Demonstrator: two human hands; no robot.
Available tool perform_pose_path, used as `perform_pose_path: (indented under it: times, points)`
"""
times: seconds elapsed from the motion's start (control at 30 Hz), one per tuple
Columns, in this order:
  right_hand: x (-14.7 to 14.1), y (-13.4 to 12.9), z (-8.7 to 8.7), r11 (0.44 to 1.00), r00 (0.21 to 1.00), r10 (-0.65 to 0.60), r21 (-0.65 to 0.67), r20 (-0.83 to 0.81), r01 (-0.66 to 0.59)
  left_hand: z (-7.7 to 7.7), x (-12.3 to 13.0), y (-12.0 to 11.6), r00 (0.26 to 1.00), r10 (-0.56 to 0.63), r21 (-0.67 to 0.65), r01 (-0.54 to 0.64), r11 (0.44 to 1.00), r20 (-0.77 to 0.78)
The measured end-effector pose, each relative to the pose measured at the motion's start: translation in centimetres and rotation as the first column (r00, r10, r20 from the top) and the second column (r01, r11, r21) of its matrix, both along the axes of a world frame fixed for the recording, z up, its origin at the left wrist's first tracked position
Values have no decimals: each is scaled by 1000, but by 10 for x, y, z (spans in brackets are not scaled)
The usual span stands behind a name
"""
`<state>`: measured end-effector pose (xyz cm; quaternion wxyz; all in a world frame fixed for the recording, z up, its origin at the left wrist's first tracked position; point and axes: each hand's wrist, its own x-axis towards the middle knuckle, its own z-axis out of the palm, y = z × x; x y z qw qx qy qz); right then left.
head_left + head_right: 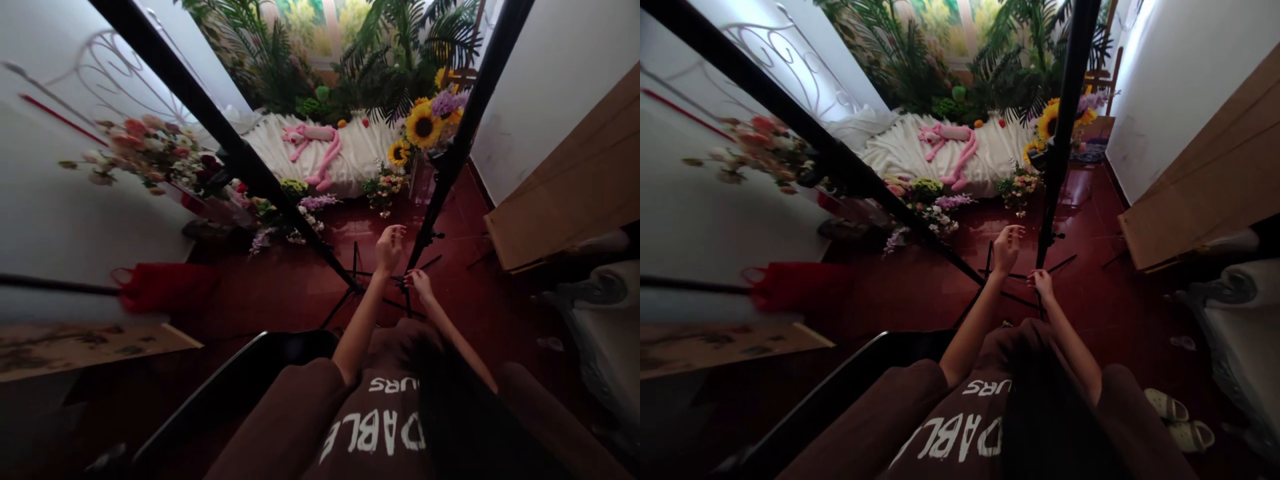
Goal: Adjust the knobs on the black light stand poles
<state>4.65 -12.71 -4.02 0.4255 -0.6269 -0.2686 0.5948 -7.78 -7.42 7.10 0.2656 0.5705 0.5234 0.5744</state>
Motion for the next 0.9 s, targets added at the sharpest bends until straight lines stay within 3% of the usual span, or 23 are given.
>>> perform_pose_path:
  times: [0.1,0.2,0.33,0.4,0.47,0.63,0.77,0.9]
  points:
    - [-26,-22,-7,980,983,177,-83,-41,-180,-6,-42,-15,964,253,-53,-249,967,85]
    - [-43,-30,-6,939,947,312,-127,-74,-319,-6,-88,-24,871,463,-66,-459,886,163]
    - [-62,-23,2,899,906,414,-120,-88,-422,1,-142,-29,709,662,-59,-670,740,241]
    - [-75,-14,10,880,884,456,-100,-100,-465,4,-162,-29,672,700,-21,-718,696,243]
    - [-93,-3,22,855,854,501,-69,-144,-513,5,-176,-27,708,669,16,-689,724,226]
    - [-146,26,67,792,742,568,-8,-356,-610,-6,-186,-14,869,465,8,-473,881,169]
    - [-180,43,103,756,674,586,5,-450,-655,-20,-188,1,869,475,-4,-479,878,137]
    - [-197,51,115,769,699,594,27,-397,-638,-25,-191,9,848,517,-4,-520,854,119]
